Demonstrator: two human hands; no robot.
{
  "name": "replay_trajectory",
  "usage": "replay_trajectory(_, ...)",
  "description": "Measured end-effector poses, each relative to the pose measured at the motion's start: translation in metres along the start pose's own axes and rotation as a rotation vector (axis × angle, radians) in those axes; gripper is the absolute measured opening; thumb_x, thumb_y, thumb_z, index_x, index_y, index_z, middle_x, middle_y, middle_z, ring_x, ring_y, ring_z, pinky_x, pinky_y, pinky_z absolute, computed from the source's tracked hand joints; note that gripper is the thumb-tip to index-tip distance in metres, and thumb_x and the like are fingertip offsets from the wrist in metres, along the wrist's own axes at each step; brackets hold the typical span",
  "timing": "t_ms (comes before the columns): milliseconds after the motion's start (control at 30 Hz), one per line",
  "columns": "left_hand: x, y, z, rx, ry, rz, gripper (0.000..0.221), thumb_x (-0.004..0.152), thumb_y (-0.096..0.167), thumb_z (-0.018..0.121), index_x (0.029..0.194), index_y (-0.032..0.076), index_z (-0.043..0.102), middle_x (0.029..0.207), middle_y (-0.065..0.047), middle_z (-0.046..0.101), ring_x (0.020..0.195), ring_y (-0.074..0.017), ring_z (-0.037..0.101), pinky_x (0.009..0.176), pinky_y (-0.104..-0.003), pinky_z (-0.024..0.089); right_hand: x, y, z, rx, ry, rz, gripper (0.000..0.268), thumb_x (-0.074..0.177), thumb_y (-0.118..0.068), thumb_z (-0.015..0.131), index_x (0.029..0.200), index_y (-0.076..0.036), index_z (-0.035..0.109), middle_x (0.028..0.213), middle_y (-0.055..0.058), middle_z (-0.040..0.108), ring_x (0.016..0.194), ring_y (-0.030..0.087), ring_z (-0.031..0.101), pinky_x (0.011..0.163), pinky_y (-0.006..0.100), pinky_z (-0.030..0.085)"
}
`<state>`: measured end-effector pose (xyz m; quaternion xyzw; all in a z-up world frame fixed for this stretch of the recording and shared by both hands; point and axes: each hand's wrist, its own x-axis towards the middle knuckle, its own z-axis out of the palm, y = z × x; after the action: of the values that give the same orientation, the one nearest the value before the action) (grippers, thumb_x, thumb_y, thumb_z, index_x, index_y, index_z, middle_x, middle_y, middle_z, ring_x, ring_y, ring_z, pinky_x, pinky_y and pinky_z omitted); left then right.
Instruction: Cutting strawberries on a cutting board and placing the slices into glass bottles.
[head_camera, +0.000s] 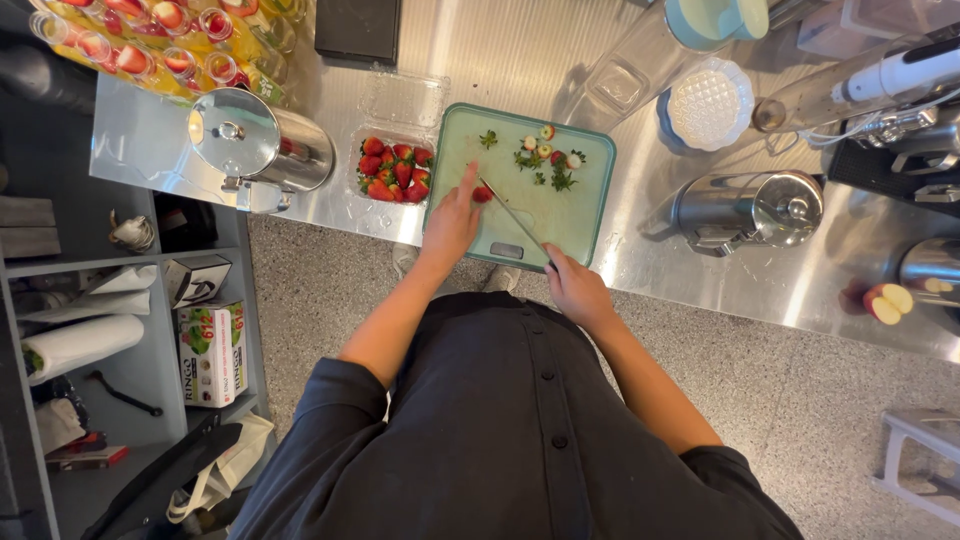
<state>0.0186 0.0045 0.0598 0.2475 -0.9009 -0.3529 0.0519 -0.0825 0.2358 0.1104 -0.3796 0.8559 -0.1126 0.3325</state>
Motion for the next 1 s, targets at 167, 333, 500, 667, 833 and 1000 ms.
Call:
replay_trajectory(167, -0.015, -0.029, 0.022, 0.009, 0.066, -0.017, 0.066, 0.096, 0.011, 0.064, 0.154, 0.013, 0.032, 0.098, -0.014, 0.07, 0.093, -0.0378, 0.071, 0.077, -0.051, 0.059, -0.003, -0.008, -0.003, 0.004, -0.02, -0.014, 0.045, 0.109, -0.03, 0.037, 0.153, -0.019, 0.039, 0.12, 0.022, 0.067, 0.109, 0.045, 0.068, 0.093, 0.057, 0.054)
replay_trajectory(333, -0.008, -0.033, 0.022, 0.125, 0.117, -0.001, 0.058, 0.095, 0.021, 0.07, 0.145, 0.021, 0.043, 0.108, -0.006, 0.061, 0.104, -0.0302, 0.066, 0.079, -0.045, 0.061, 0.002, -0.009, -0.001, 0.004, -0.041, -0.004, 0.046, 0.109, -0.029, 0.037, 0.154, -0.019, 0.04, 0.119, 0.02, 0.068, 0.108, 0.043, 0.07, 0.093, 0.055, 0.055)
replay_trajectory(500, 0.009, -0.028, 0.006, 0.237, 0.044, 0.071, 0.06, 0.09, 0.016, 0.075, 0.142, 0.022, 0.046, 0.131, -0.003, 0.046, 0.113, -0.025, 0.059, 0.079, -0.042, 0.065, 0.003, -0.01, 0.0, -0.039, -0.049, -0.011, 0.045, 0.109, -0.029, 0.037, 0.152, -0.017, 0.04, 0.118, 0.024, 0.068, 0.107, 0.047, 0.069, 0.092, 0.058, 0.054)
replay_trajectory(667, 0.025, -0.031, -0.002, 0.43, 0.056, 0.286, 0.056, 0.087, 0.019, 0.076, 0.139, 0.025, 0.054, 0.126, 0.003, 0.056, 0.111, -0.0189, 0.056, 0.082, -0.034, 0.057, 0.003, -0.009, 0.0, -0.041, -0.07, 0.01, 0.046, 0.109, -0.03, 0.036, 0.153, -0.02, 0.038, 0.116, 0.022, 0.068, 0.107, 0.045, 0.069, 0.092, 0.057, 0.054)
replay_trajectory(833, 0.047, -0.038, 0.005, 0.57, 0.039, 0.422, 0.061, 0.074, 0.024, 0.084, 0.13, 0.027, 0.06, 0.12, 0.009, 0.062, 0.107, -0.0168, 0.051, 0.086, -0.034, 0.045, 0.005, -0.01, 0.001, -0.066, -0.085, 0.023, 0.046, 0.109, -0.031, 0.035, 0.154, -0.021, 0.037, 0.116, 0.021, 0.068, 0.107, 0.044, 0.069, 0.092, 0.057, 0.055)
replay_trajectory(1000, 0.066, -0.065, 0.03, 0.565, 0.04, 0.568, 0.02, 0.074, 0.021, 0.08, 0.089, 0.027, 0.068, 0.084, 0.007, 0.069, 0.094, -0.0187, 0.05, 0.082, -0.037, 0.036, 0.005, -0.009, 0.001, -0.069, -0.116, 0.038, 0.044, 0.109, -0.03, 0.033, 0.153, -0.021, 0.036, 0.114, 0.022, 0.068, 0.106, 0.044, 0.069, 0.091, 0.057, 0.055)
